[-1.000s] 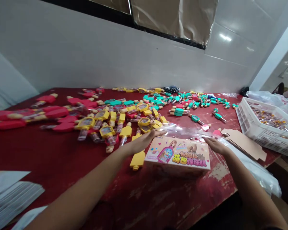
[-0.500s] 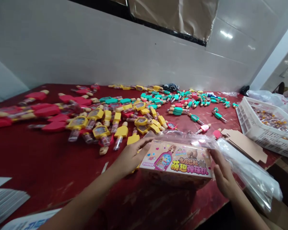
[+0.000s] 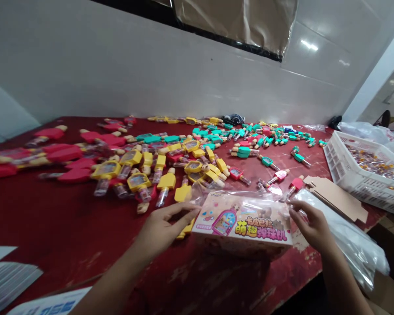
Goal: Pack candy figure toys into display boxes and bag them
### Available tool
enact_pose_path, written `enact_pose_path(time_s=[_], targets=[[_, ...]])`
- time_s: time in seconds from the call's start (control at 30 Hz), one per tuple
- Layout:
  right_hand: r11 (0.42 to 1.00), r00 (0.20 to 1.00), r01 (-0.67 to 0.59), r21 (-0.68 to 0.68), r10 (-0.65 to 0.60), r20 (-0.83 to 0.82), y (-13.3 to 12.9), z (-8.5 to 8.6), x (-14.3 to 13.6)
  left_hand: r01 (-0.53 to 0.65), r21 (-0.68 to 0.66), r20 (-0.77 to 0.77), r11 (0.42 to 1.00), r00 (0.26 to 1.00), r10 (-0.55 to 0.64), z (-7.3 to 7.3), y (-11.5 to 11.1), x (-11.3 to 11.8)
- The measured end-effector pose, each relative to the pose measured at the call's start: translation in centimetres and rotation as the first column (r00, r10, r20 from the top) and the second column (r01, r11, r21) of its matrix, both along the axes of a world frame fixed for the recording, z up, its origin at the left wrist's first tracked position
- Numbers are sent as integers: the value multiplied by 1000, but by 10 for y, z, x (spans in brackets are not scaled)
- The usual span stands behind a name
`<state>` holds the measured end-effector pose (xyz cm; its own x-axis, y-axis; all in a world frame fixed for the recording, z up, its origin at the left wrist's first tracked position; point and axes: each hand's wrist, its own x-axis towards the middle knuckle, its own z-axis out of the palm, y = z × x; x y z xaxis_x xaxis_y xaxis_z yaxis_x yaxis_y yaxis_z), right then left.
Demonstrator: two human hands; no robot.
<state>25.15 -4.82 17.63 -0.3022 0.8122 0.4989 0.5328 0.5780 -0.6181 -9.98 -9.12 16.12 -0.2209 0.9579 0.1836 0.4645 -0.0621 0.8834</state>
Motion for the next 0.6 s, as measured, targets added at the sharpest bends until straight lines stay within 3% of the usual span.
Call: enact_pose_path(time_s=[0.1, 0.17, 0.3, 0.37, 0.43, 0.5, 0.6], targets=[[997, 997, -13, 75, 8, 71, -23, -12, 4, -25, 91, -92, 996, 995, 33, -9, -13, -1], [997, 998, -19, 70, 14, 66, -35, -18, 5, -15, 246, -221, 969, 973, 71, -14, -18, 0], [989, 993, 111, 100, -116, 39, -33, -18, 6, -2, 559, -467, 829, 826, 316, -14, -21, 1], [989, 987, 124, 86, -132, 89, -24, -13, 6, 91, 527, -533, 845, 810, 245, -14, -20, -2], [998, 993, 46, 31, -49, 108, -16, -9, 6, 201, 381, -540, 902, 841, 41, -15, -20, -6], [999, 998, -41, -2, 41, 56, -14, -9, 5, 228, 255, -481, 940, 873, -81, -18, -21, -10], [996, 998, -51, 69, 52, -17, -19, -13, 2, 139, 234, -400, 962, 916, -35, -19, -24, -11]])
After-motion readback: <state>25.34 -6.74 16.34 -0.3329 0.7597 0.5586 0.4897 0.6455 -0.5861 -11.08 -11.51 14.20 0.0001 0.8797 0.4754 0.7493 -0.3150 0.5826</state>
